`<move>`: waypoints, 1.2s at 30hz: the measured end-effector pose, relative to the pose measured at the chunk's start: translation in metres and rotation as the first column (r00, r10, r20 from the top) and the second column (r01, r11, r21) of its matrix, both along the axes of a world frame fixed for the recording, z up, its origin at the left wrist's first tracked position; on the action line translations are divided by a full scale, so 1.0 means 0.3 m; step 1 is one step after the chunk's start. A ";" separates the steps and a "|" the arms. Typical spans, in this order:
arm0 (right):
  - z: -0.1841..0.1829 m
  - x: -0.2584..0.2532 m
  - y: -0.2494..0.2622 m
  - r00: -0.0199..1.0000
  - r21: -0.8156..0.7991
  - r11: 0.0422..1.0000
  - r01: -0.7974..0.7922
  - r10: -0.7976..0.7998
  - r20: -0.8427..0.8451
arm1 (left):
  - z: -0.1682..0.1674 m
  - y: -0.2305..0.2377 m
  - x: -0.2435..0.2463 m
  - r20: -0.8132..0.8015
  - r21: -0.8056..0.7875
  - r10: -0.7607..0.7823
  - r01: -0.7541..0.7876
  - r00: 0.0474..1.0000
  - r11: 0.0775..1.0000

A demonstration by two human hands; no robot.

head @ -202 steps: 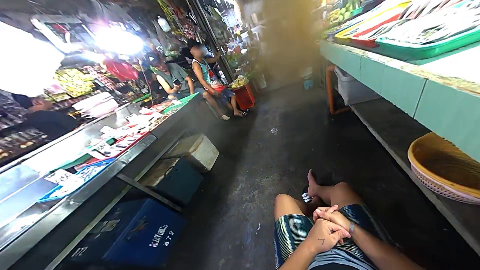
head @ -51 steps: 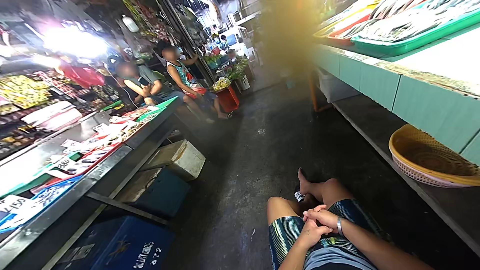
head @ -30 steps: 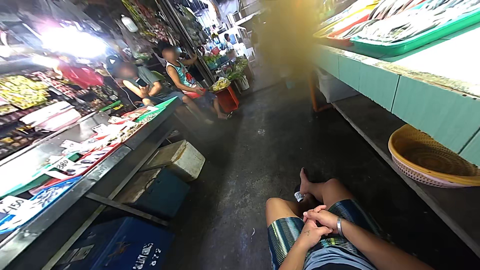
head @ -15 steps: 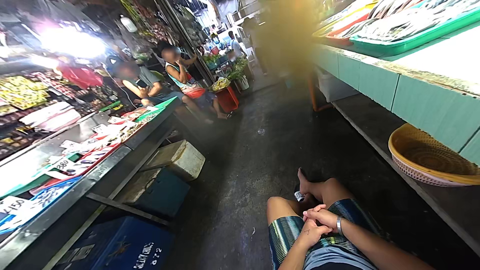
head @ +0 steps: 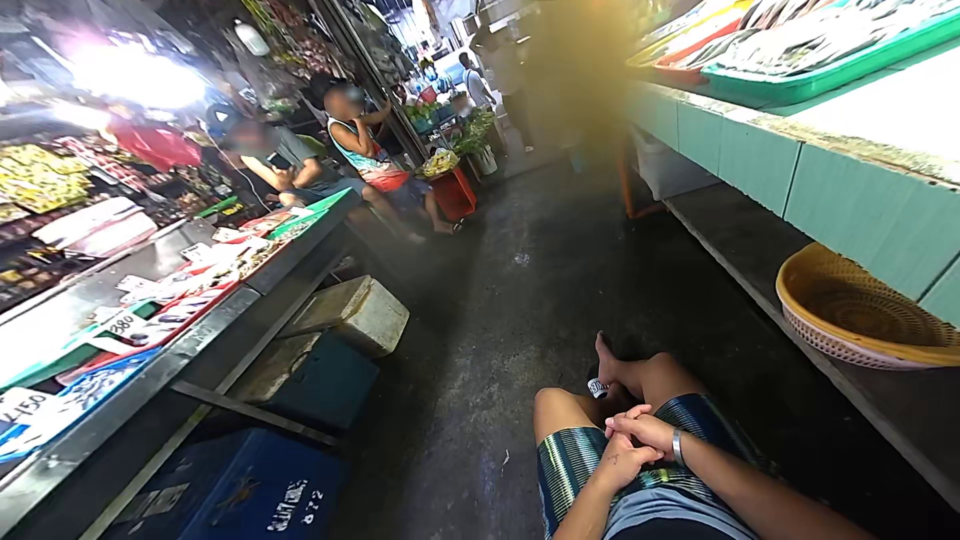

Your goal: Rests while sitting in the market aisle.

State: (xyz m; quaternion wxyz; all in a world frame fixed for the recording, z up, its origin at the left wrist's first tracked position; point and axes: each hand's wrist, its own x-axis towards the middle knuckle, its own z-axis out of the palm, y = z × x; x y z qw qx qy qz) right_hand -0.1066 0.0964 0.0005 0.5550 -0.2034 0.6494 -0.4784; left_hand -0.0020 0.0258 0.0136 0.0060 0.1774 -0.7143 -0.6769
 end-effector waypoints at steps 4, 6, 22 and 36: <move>-0.040 -0.009 -0.008 1.000 0.010 1.000 0.022 -0.022 0.014 | -0.051 -0.015 -0.010 -0.014 0.011 -0.005 0.005 1.000 1.000; -0.042 -0.012 -0.013 1.000 0.002 1.000 0.016 -0.016 0.024 | -0.081 -0.031 -0.014 -0.035 0.010 -0.023 0.024 0.999 1.000; -0.071 -0.021 -0.030 0.999 -0.010 1.000 0.015 -0.014 0.039 | -0.001 -0.005 -0.011 0.035 0.008 0.010 -0.010 0.999 1.000; -0.061 -0.017 -0.022 1.000 -0.010 1.000 -0.001 0.001 0.026 | -0.046 -0.024 -0.009 0.010 -0.015 -0.002 0.003 1.000 1.000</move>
